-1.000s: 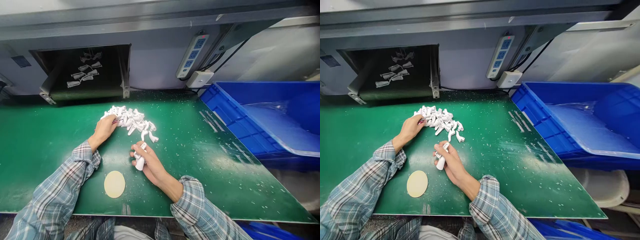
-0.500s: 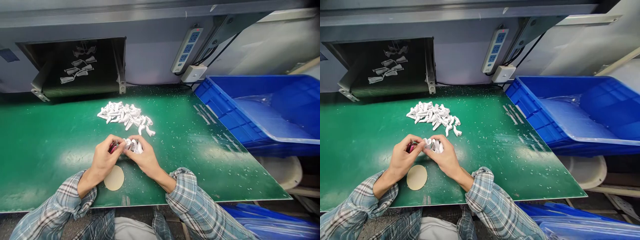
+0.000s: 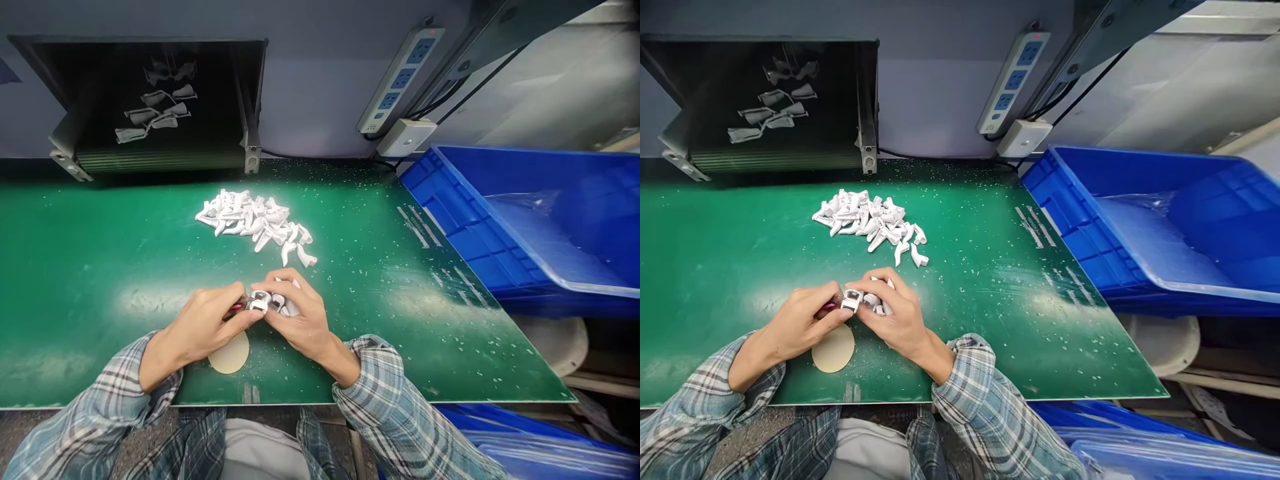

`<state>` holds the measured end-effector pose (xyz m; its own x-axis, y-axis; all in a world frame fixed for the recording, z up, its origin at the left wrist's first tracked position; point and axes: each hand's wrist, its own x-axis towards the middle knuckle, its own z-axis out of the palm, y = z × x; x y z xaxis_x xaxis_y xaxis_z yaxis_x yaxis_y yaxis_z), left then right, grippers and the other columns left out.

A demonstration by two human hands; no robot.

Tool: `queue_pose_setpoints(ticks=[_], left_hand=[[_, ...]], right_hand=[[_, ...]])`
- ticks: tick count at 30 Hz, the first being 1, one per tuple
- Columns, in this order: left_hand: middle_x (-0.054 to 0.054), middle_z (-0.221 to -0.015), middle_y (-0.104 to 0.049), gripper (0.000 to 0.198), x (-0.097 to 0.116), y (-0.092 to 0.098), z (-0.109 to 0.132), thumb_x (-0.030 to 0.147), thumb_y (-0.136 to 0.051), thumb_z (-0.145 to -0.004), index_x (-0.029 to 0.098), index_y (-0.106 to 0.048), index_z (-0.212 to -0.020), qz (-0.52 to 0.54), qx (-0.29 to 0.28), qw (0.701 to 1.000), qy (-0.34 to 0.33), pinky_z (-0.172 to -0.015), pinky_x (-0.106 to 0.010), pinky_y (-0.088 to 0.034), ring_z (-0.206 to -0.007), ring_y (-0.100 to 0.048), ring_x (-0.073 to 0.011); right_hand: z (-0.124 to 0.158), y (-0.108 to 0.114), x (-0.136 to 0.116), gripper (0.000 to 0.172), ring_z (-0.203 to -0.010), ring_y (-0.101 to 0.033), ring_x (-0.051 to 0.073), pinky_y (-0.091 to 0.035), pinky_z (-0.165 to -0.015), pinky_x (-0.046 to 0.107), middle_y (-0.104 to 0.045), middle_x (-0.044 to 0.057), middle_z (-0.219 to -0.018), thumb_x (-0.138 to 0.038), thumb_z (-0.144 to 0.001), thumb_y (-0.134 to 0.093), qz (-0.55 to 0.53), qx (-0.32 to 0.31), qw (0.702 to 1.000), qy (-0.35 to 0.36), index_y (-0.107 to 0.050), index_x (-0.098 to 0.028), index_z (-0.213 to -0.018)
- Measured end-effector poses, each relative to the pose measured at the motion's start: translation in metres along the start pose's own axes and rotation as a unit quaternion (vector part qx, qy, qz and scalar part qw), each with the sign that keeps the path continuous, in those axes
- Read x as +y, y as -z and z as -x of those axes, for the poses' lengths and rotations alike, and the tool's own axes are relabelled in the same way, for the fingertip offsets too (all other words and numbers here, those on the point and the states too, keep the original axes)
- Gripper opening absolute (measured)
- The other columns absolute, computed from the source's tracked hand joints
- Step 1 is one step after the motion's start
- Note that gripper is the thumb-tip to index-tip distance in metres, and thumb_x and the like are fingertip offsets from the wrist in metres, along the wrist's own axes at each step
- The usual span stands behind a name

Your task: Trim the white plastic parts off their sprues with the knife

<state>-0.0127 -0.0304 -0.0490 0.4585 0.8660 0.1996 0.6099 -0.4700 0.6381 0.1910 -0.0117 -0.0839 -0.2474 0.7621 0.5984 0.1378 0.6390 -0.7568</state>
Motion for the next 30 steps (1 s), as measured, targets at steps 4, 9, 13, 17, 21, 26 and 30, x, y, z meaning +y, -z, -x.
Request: queue_pose_setpoints(ticks=[4, 9, 13, 17, 21, 26, 30], left_hand=[[0.009, -0.061, -0.036, 0.034, -0.001, -0.001, 0.001, 0.034, -0.054, -0.103, 0.021, -0.037, -0.077, 0.032, -0.014, 0.999, 0.002, -0.050, -0.020, -0.025, -0.052, -0.030, -0.0075], [0.008, -0.061, -0.036, 0.035, -0.004, -0.002, 0.002, 0.034, -0.052, -0.104, 0.021, -0.037, -0.076, 0.053, -0.023, 0.998, 0.001, -0.050, -0.021, -0.024, -0.053, -0.029, -0.0079], [0.007, -0.062, -0.040, 0.033, -0.006, 0.001, 0.002, 0.035, -0.050, -0.106, 0.021, -0.042, -0.077, 0.044, -0.055, 0.998, -0.003, -0.053, -0.022, -0.025, -0.054, -0.032, -0.0086], [0.007, -0.062, -0.043, 0.036, -0.006, 0.006, 0.001, 0.035, -0.047, -0.107, 0.020, -0.046, -0.075, 0.042, -0.080, 0.996, -0.019, -0.054, -0.025, -0.026, -0.053, -0.034, -0.0091], [0.007, -0.061, -0.044, 0.036, -0.007, 0.005, 0.003, 0.036, -0.051, -0.106, 0.020, -0.050, -0.074, 0.026, -0.050, 0.998, -0.043, -0.053, -0.025, -0.027, -0.053, -0.035, -0.0093], [0.006, -0.072, -0.059, 0.010, -0.006, 0.002, 0.006, 0.030, -0.059, -0.103, 0.021, -0.061, -0.099, 0.043, 0.069, 0.997, 0.001, -0.056, -0.020, -0.037, -0.057, -0.047, -0.0080], [0.006, -0.069, -0.056, 0.017, -0.005, 0.002, 0.003, 0.032, -0.054, -0.104, 0.021, -0.060, -0.092, 0.074, 0.087, 0.991, 0.071, -0.056, -0.019, -0.039, -0.058, -0.049, -0.0088]], right_hand=[[0.000, 0.000, -0.001, 0.025, -0.080, -0.065, 0.016, -0.055, -0.067, 0.028, -0.063, 0.007, -0.099, -0.013, -0.092, -0.071, 0.014, 0.002, 1.000, 0.019, -0.075, -0.024, -0.115], [0.001, 0.000, 0.000, 0.027, -0.076, -0.063, 0.015, -0.052, -0.063, 0.028, -0.063, 0.006, -0.099, -0.012, -0.091, -0.072, 0.042, 0.006, 0.999, 0.029, -0.075, -0.024, -0.115], [0.000, 0.003, -0.001, 0.025, -0.076, -0.064, 0.014, -0.052, -0.061, 0.026, -0.064, 0.007, -0.098, -0.012, -0.092, -0.071, 0.069, -0.006, 0.996, 0.048, -0.075, -0.023, -0.115], [-0.001, 0.007, -0.003, 0.021, -0.073, -0.064, 0.014, -0.052, -0.060, 0.027, -0.066, 0.007, -0.098, -0.017, -0.095, -0.068, 0.091, -0.032, 0.995, 0.027, -0.076, -0.024, -0.113], [0.000, 0.007, -0.004, 0.020, -0.074, -0.065, 0.015, -0.053, -0.062, 0.029, -0.068, 0.008, -0.100, -0.020, -0.094, -0.067, 0.084, -0.044, 0.996, -0.008, -0.077, -0.024, -0.111], [-0.004, 0.002, -0.008, 0.018, -0.090, -0.068, 0.020, -0.056, -0.080, 0.033, -0.071, 0.007, -0.102, -0.025, -0.088, -0.074, -0.055, -0.062, 0.988, -0.130, -0.074, -0.022, -0.106], [-0.008, 0.001, -0.012, 0.035, -0.060, -0.058, 0.012, -0.049, -0.054, 0.025, -0.067, -0.001, -0.079, -0.041, -0.083, -0.082, -0.235, -0.120, 0.899, -0.350, -0.069, -0.022, -0.110]])
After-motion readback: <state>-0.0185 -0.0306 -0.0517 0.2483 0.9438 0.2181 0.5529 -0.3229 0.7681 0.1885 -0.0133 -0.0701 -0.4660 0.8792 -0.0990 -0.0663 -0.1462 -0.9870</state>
